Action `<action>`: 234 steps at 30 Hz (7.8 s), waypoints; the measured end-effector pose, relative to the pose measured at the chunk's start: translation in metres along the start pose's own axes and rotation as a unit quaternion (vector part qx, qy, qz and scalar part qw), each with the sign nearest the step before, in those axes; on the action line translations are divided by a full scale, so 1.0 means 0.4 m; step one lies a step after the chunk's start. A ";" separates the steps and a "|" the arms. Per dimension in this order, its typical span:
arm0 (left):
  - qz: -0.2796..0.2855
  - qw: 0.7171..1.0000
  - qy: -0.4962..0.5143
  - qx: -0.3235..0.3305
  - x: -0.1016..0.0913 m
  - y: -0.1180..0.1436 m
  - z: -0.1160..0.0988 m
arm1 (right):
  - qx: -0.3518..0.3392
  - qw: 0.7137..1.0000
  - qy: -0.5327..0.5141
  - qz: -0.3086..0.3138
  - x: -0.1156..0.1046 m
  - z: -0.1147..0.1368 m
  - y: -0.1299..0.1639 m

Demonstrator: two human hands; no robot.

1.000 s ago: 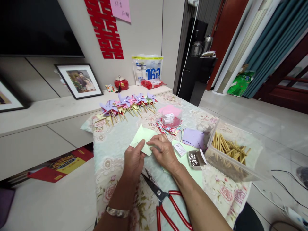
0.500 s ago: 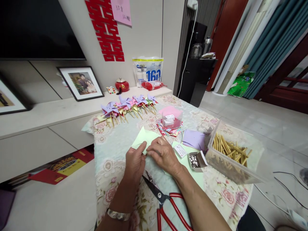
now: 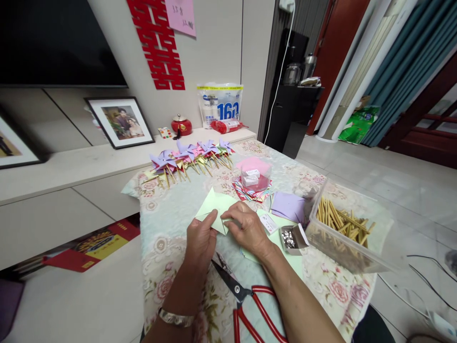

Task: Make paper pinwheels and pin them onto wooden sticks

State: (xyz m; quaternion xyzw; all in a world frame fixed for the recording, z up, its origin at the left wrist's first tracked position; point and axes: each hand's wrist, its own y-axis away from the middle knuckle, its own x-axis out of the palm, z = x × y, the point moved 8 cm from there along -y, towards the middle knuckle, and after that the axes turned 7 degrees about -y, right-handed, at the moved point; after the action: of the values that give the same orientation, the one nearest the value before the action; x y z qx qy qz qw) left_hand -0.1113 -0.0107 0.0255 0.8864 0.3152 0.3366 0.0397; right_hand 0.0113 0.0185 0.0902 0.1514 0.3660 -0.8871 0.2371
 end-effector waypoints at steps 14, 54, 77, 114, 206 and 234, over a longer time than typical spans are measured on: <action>0.025 0.999 -0.017 -0.013 0.010 0.009 0.012 | 0.008 1.000 -0.004 0.029 0.017 0.011 0.000; 0.040 0.997 -0.069 -0.004 0.026 0.020 0.023 | 0.309 0.939 -0.124 -0.090 0.001 -0.113 0.029; 0.012 0.985 -0.174 0.007 -0.012 -0.011 0.010 | 0.257 0.933 -0.137 -0.213 -0.106 -0.107 0.025; 0.150 0.965 -0.216 -0.023 0.032 0.003 0.028 | 0.355 0.881 -0.304 -0.079 -0.023 -0.122 0.036; 0.081 0.981 -0.176 0.003 0.008 -0.023 0.038 | 0.133 0.991 0.024 0.014 -0.039 -0.066 0.003; 0.089 0.976 -0.200 -0.012 -0.006 -0.043 0.055 | 0.133 0.990 0.024 0.026 -0.032 -0.071 0.006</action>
State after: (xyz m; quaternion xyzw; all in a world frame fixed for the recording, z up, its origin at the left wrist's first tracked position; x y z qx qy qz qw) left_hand -0.1081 0.0046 0.0023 0.9596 0.2170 0.1585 0.0830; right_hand 0.0261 0.0414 0.0750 0.2126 0.2462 -0.9175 0.2287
